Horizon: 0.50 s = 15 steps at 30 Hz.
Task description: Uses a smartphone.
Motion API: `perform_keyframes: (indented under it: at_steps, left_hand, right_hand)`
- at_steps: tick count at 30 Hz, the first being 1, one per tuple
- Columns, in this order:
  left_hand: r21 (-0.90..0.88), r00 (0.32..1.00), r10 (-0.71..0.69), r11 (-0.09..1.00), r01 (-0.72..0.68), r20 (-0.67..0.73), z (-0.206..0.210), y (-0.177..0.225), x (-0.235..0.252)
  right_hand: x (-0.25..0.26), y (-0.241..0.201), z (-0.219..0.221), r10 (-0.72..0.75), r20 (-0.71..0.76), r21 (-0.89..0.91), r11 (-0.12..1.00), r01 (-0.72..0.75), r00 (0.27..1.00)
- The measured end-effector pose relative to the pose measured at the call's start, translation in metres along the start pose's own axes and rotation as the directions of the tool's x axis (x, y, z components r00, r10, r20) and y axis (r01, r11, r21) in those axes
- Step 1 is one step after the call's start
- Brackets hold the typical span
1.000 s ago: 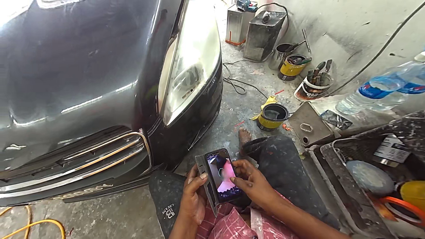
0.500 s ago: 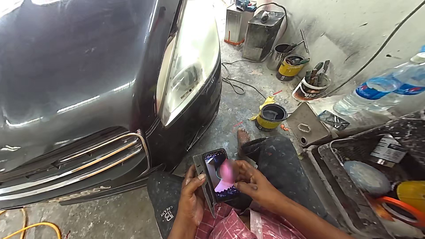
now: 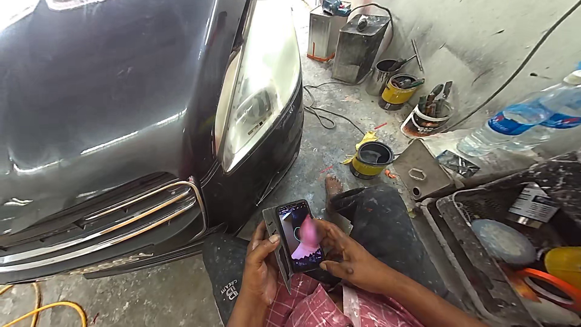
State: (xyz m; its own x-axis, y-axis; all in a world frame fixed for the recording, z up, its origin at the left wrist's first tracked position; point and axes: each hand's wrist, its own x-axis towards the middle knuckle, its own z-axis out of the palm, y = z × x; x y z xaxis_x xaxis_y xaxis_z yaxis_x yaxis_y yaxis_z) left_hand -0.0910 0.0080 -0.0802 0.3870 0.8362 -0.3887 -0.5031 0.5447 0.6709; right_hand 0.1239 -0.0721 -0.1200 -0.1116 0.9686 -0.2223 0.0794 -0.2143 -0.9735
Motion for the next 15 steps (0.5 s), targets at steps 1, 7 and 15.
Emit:
perform_keyframes:
  at_steps: [1,7,15]
  left_hand:
    - [-0.002,1.0,0.002,1.0,-0.002,0.006,-0.0001,0.0004,0.0003]
    - [0.002,1.0,0.013,1.0,-0.013,0.025,-0.0013,0.0002,0.0018]
    - [-0.003,1.0,0.012,1.0,-0.012,0.016,-0.0017,0.0004,0.002]
  right_hand:
    - [0.0,0.0001,0.0008,-0.005,-0.007,-0.003,1.0,0.005,1.0]
    - [-0.0004,0.0004,0.0036,-0.021,-0.007,-0.013,1.0,0.021,1.0]
    - [-0.0005,-0.0002,0.0064,-0.002,-0.033,-0.021,1.0,0.002,0.999]
